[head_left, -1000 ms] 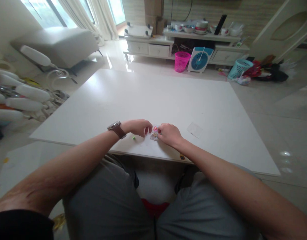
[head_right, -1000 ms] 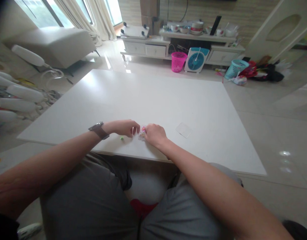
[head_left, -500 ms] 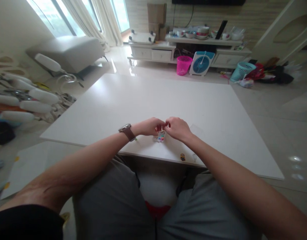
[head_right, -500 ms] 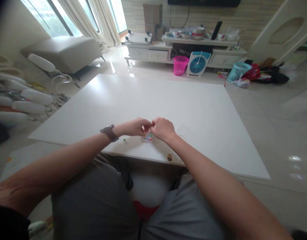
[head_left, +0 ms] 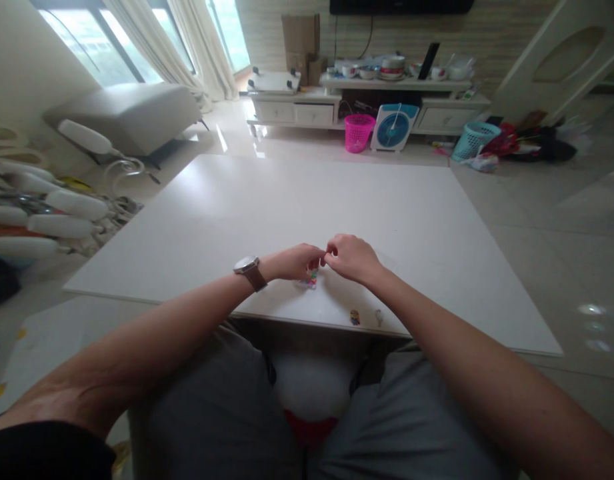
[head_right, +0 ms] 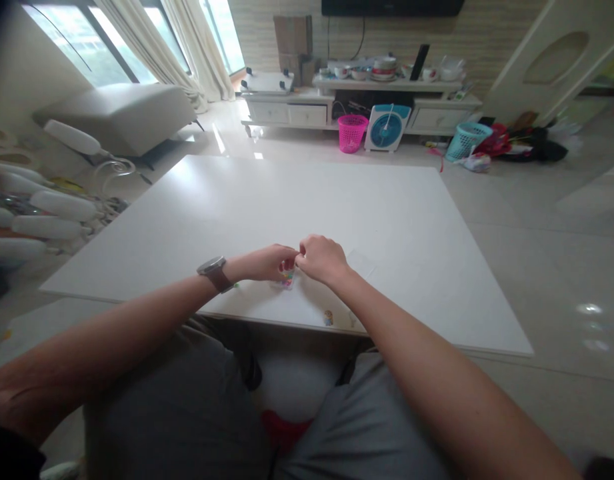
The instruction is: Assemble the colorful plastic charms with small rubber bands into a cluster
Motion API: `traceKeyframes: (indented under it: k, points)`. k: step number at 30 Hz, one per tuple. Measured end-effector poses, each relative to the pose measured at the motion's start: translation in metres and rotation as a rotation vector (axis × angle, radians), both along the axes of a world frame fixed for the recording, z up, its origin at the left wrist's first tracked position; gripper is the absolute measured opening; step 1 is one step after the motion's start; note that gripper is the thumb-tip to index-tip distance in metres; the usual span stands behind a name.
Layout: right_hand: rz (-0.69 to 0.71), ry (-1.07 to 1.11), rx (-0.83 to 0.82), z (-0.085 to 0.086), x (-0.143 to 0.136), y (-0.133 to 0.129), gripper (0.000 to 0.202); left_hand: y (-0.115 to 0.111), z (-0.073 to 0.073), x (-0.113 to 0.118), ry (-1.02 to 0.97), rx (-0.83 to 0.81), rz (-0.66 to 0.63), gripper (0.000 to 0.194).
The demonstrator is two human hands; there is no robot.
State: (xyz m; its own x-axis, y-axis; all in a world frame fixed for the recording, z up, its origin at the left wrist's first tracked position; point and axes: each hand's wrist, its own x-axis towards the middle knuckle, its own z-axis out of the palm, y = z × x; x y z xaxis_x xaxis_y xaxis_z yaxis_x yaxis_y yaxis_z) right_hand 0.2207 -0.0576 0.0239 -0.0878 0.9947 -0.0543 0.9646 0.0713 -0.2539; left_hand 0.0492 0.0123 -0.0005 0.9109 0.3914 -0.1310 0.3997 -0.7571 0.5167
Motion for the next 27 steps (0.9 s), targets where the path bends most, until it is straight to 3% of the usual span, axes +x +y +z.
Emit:
traceKeyframes:
  k: [4, 7, 13, 18, 27]
  points:
    - [0.036, 0.021, -0.021, 0.001, 0.000, -0.001, 0.025, 0.006, 0.009, -0.005, 0.023, 0.008, 0.002, 0.018]
    - [0.160, 0.048, -0.081, -0.001, -0.001, -0.003, 0.024, 0.015, 0.014, -0.012, 0.029, 0.060, 0.029, 0.016]
    - [0.326, 0.021, -0.194, -0.012, -0.006, -0.006, 0.030, 0.032, 0.004, -0.022, 0.034, 0.142, 0.102, 0.016]
    - [0.372, -0.031, -0.199, -0.014, -0.011, -0.007, 0.036, 0.038, 0.000, -0.031, 0.084, 0.151, 0.155, 0.023]
    - [0.355, -0.115, -0.281, -0.011, -0.020, -0.013, 0.028, 0.040, 0.007, -0.038, 0.197, 0.119, 0.176, 0.029]
